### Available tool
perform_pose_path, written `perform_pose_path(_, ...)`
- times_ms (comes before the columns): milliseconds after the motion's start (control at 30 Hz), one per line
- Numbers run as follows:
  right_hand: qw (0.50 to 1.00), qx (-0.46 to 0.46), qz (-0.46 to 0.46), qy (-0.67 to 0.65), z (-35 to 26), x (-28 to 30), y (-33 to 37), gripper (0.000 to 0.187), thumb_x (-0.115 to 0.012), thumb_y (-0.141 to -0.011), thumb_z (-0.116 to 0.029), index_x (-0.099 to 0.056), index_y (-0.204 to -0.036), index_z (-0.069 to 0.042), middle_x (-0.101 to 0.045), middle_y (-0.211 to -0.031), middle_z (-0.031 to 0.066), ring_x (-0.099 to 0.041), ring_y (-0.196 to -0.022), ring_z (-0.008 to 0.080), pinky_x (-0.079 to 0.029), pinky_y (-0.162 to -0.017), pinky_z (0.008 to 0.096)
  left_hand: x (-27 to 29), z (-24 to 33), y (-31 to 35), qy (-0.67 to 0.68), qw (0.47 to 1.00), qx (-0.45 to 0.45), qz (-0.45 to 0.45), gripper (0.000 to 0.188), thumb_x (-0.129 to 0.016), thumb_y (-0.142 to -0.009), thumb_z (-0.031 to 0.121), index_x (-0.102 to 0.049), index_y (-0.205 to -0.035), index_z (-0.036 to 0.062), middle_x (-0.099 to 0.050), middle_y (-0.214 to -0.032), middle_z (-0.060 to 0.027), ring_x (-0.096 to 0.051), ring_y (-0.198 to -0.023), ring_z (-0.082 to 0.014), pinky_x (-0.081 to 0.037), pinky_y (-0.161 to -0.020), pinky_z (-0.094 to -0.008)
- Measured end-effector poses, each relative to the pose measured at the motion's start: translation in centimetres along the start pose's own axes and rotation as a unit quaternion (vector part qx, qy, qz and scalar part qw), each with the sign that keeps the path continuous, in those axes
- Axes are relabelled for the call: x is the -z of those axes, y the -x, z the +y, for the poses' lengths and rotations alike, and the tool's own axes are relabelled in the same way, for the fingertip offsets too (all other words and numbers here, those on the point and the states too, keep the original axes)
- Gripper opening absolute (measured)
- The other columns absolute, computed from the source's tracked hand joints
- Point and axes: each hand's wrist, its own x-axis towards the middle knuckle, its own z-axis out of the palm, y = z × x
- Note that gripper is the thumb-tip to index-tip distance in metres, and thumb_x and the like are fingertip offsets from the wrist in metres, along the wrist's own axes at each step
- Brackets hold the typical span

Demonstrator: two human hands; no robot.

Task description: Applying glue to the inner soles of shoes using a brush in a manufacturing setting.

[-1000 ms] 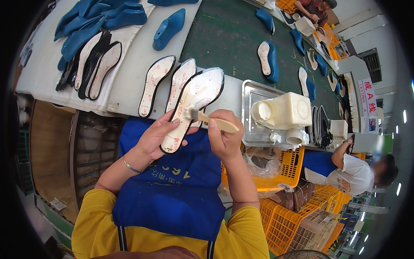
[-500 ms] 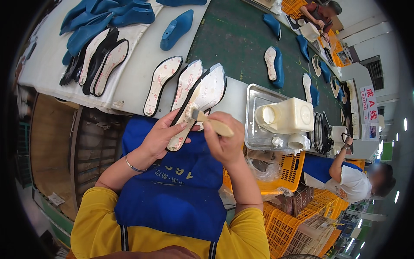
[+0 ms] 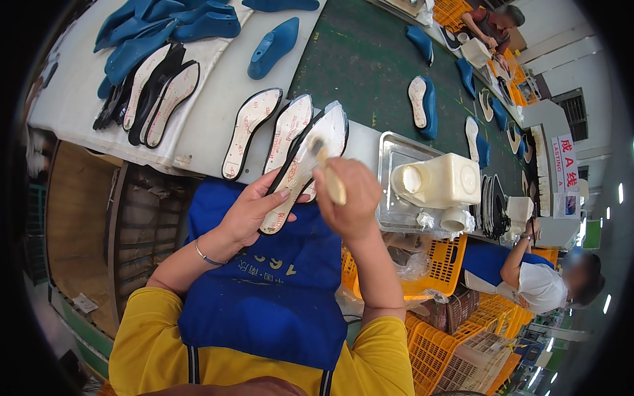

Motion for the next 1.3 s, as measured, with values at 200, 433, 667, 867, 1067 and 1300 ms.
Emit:
perform_pose_path(200,0.993,-0.084,-0.026,-0.073,-0.9,0.3,0.8,0.021,-0.073,-0.077,-0.001,-0.060,-0.093,0.002,-0.065,-0.081,0.0150,-0.063,-0.064,0.0314,-0.050,-0.058,0.0356,1.0,0.4,-0.4,0.001,1.000,0.006,-0.004,0.046,-0.050,-0.099,0.010,-0.038,-0.144,0.0042,-0.058,-0.129,-0.0102,-0.061,-0.113,-0.0193,-0.057,-0.076,-0.0272)
perform_pose_path(433,0.913,-0.325,0.105,-0.221,7.2,-0.6,-3.5,0.014,-0.055,-0.097,-0.015,-0.053,-0.099,-0.001,-0.062,-0.076,0.0073,-0.060,-0.064,0.0106,-0.049,-0.059,0.0235,1.6,1.4,-0.2,-0.019,0.999,0.018,-0.042,0.045,-0.049,-0.100,0.012,-0.040,-0.142,0.0027,-0.058,-0.128,-0.0106,-0.061,-0.114,-0.0188,-0.057,-0.076,-0.0269)
perform_pose_path(667,0.882,-0.342,0.187,-0.263,16.9,-3.7,-5.8,0.011,-0.056,-0.094,-0.015,-0.056,-0.090,-0.004,-0.059,-0.071,0.0051,-0.053,-0.060,0.0089,-0.040,-0.056,0.0221,5.2,3.6,0.8,0.042,0.998,-0.040,-0.022,0.047,-0.048,-0.099,0.008,-0.035,-0.144,0.0004,-0.056,-0.130,-0.0159,-0.060,-0.116,-0.0281,-0.059,-0.079,-0.0317)
perform_pose_path(867,0.957,-0.263,0.121,-0.006,20.9,-12.6,-9.6,0.023,-0.058,-0.092,-0.022,-0.059,-0.083,-0.001,-0.059,-0.085,0.0128,-0.056,-0.075,0.0300,-0.045,-0.069,0.0400,10.6,6.1,3.0,0.096,0.977,-0.164,0.093,0.049,-0.048,-0.098,0.009,-0.033,-0.144,0.0026,-0.048,-0.137,-0.0256,-0.059,-0.116,-0.0356,-0.061,-0.075,-0.0381)
perform_pose_path(1067,0.940,-0.285,-0.167,0.089,17.0,-25.3,-15.3,0.041,-0.061,-0.088,-0.042,-0.062,-0.104,-0.005,-0.069,-0.099,0.0181,-0.067,-0.089,0.0379,-0.051,-0.077,0.0461,14.7,7.6,4.5,0.102,0.949,-0.238,0.180,0.048,-0.046,-0.100,0.013,-0.032,-0.145,0.0048,-0.048,-0.138,-0.0226,-0.059,-0.116,-0.0335,-0.061,-0.074,-0.0372)
perform_pose_path(1300,0.850,-0.391,-0.322,0.146,19.5,-31.1,-18.0,0.060,-0.068,-0.076,-0.043,-0.052,-0.114,0.001,-0.069,-0.102,0.0197,-0.068,-0.095,0.0344,-0.054,-0.081,0.0426,15.6,8.9,-0.3,0.055,0.945,-0.233,0.222,0.043,-0.042,-0.103,0.018,-0.033,-0.143,0.0067,-0.049,-0.138,-0.0201,-0.059,-0.116,-0.0296,-0.058,-0.078,-0.0338)
